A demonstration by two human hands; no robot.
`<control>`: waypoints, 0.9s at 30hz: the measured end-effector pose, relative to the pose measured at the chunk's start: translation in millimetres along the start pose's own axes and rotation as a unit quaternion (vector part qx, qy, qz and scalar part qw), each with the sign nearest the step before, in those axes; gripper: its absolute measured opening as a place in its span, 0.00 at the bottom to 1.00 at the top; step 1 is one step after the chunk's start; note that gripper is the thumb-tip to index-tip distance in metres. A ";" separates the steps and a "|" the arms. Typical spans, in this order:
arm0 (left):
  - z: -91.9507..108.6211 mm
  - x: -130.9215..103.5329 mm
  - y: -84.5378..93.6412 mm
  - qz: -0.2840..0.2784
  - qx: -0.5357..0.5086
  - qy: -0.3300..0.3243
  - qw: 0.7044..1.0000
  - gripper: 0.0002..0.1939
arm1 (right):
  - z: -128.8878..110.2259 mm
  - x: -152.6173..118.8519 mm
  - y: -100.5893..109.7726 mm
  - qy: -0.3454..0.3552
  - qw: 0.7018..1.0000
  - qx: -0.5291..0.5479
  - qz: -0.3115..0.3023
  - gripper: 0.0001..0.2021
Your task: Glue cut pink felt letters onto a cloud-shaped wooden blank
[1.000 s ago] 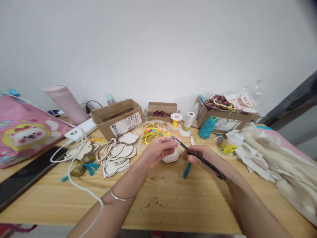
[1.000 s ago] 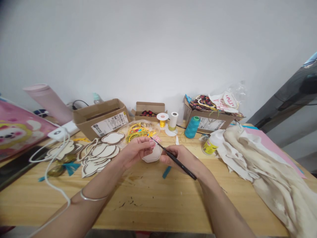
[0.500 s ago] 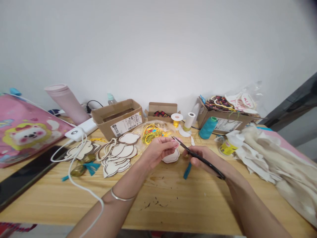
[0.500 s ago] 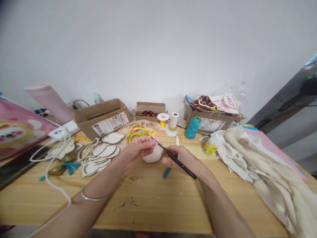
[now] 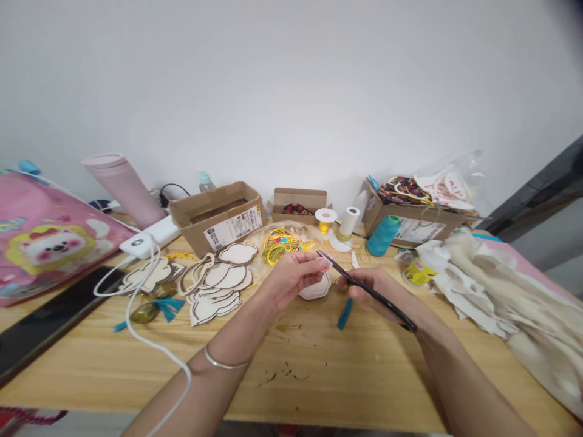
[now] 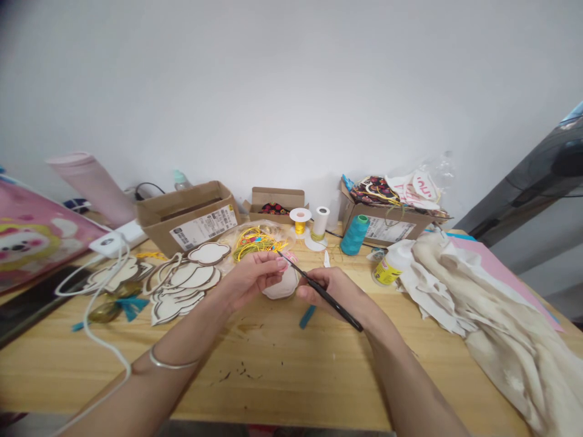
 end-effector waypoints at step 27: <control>-0.7 -0.3 0.7 0.010 -0.003 0.009 1.000 0.08 | 5.0 -0.2 1.3 -0.018 1.000 -0.002 0.002 0.26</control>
Point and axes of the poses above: each hand's wrist, its own x-axis towards the middle knuckle, its own y-axis out of the back of the hand, z = x × y, the point moved 4 cm from there along x, towards the middle knuckle, and after that the axes turned 6 degrees about -x, right-handed, at the moved point
